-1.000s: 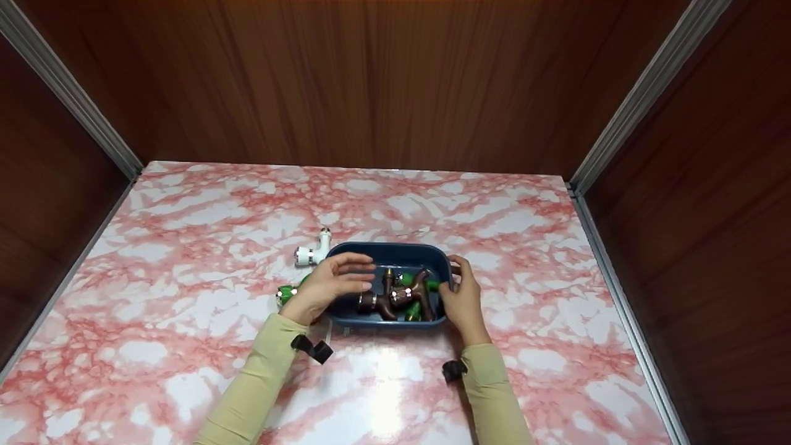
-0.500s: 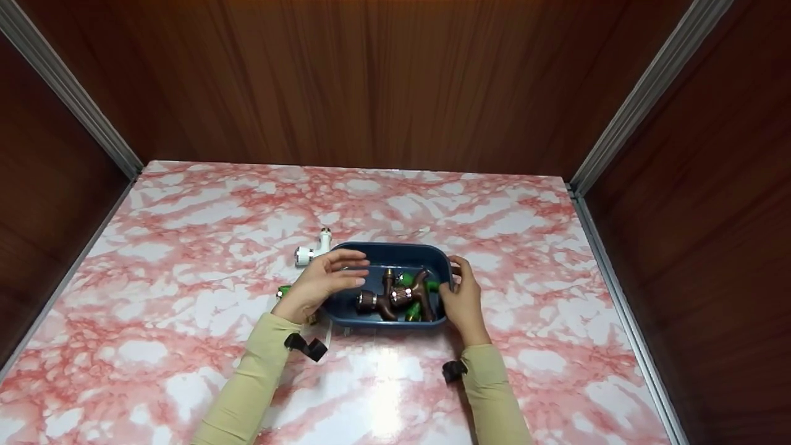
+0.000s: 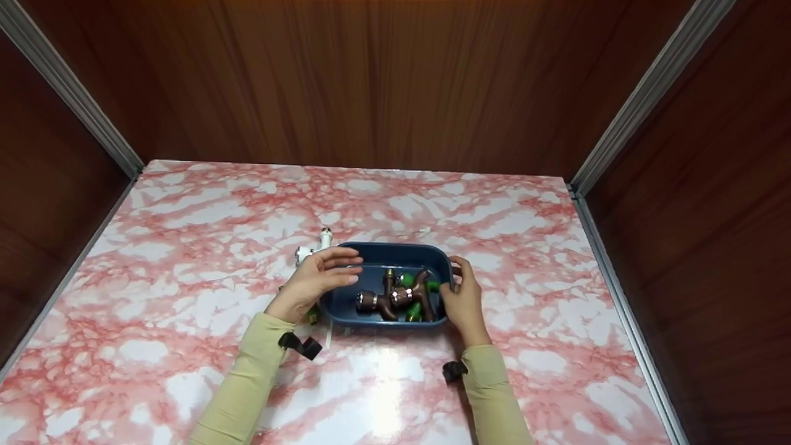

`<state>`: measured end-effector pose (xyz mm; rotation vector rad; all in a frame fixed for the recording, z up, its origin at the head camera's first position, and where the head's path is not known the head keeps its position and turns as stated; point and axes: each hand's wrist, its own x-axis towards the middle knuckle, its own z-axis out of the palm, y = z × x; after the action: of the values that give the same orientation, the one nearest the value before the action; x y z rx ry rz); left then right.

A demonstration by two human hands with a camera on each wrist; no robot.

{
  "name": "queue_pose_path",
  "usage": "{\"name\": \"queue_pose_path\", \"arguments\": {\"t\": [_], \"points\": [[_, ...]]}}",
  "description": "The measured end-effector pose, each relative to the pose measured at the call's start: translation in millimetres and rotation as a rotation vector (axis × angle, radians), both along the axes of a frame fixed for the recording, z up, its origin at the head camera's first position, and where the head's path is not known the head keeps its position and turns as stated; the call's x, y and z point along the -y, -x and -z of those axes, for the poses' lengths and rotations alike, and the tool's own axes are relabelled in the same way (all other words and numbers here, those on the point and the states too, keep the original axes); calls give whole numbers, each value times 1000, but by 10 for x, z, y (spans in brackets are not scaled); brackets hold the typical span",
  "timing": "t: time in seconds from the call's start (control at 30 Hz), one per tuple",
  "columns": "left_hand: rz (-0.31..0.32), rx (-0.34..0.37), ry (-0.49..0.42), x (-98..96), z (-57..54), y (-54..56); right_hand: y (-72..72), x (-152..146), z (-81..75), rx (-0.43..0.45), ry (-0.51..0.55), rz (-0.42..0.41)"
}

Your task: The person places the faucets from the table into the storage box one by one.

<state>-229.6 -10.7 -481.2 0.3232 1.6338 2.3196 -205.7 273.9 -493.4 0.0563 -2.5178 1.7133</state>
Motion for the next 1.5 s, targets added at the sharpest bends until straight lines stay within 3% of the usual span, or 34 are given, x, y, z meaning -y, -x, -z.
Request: {"name": "queue_pose_path", "arguments": {"t": [1.17, 1.5], "points": [[-33, 0, -3, 240, 9, -1, 2, 7, 4, 12, 21, 5], [-71, -17, 17, 359, 24, 8, 4, 4, 9, -3, 1, 10]]}}
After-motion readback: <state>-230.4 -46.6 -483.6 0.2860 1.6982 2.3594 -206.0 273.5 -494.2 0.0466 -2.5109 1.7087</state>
